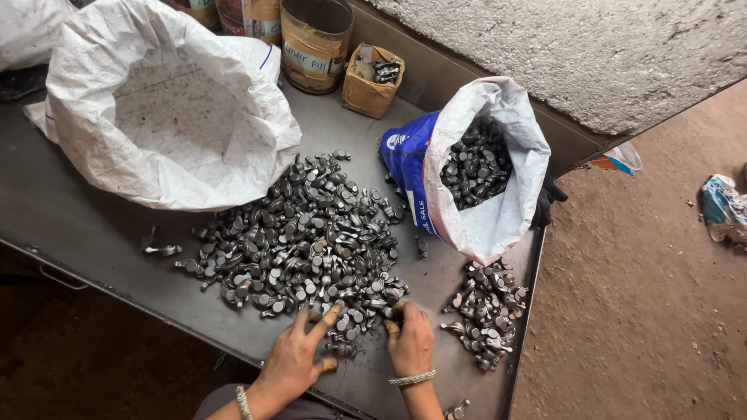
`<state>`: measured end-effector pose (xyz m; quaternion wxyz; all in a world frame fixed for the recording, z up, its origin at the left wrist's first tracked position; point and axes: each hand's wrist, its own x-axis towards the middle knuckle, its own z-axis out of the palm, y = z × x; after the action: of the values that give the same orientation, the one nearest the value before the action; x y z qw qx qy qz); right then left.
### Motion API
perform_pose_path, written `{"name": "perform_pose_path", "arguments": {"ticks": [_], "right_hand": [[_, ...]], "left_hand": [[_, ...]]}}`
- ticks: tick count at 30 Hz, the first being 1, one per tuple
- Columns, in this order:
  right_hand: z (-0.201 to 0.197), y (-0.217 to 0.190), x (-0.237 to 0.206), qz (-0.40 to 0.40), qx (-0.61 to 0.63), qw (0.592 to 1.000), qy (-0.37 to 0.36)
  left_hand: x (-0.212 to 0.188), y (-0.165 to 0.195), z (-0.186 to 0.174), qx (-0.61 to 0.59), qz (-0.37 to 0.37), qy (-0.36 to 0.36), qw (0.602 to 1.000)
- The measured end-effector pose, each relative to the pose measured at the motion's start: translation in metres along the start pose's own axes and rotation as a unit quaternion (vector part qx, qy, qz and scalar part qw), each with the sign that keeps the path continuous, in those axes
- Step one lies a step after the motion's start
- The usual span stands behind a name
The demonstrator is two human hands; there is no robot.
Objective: The person sits at a metal table and repeatedly picks up small metal parts from a large pile, separates them by hand, and places them into a blue and white sack. The person continues this sorting process throughout the clip.
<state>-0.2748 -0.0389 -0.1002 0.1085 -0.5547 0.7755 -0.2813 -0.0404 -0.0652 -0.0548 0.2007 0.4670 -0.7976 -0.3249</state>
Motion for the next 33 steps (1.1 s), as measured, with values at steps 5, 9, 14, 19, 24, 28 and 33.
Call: {"name": "perform_pose_path", "arguments": {"ticks": [5, 9, 14, 19, 24, 28, 33], "right_hand": [[-0.021, 0.01, -0.033, 0.036, 0.016, 0.997, -0.062], [-0.038, -0.002, -0.063, -0.027, -0.002, 0.999, -0.017], [-0.026, -0.013, -0.075, -0.144, -0.041, 0.989, -0.018], [-0.014, 0.018, -0.068, 0.025, 0.241, 0.97, -0.011], [-0.003, 0.048, -0.067, 0.203, 0.633, 0.747, 0.007], [0.009, 0.046, -0.066, 0.272, 0.679, 0.681, -0.013], [0.017, 0.038, -0.063, 0.264, 0.687, 0.677, -0.023]], "left_hand": [[0.014, -0.012, 0.018, -0.021, -0.044, -0.021, 0.999], [0.022, -0.011, 0.022, -0.034, -0.033, -0.008, 0.999], [0.032, 0.003, 0.027, -0.028, -0.007, 0.016, 0.999], [0.039, 0.015, 0.021, -0.016, -0.023, 0.009, 1.0], [0.024, 0.022, 0.005, -0.044, 0.001, 0.038, 0.998], [0.011, 0.026, 0.01, -0.264, -0.026, -0.014, 0.964], [0.02, 0.016, 0.026, -0.447, -0.08, 0.008, 0.891]]}}
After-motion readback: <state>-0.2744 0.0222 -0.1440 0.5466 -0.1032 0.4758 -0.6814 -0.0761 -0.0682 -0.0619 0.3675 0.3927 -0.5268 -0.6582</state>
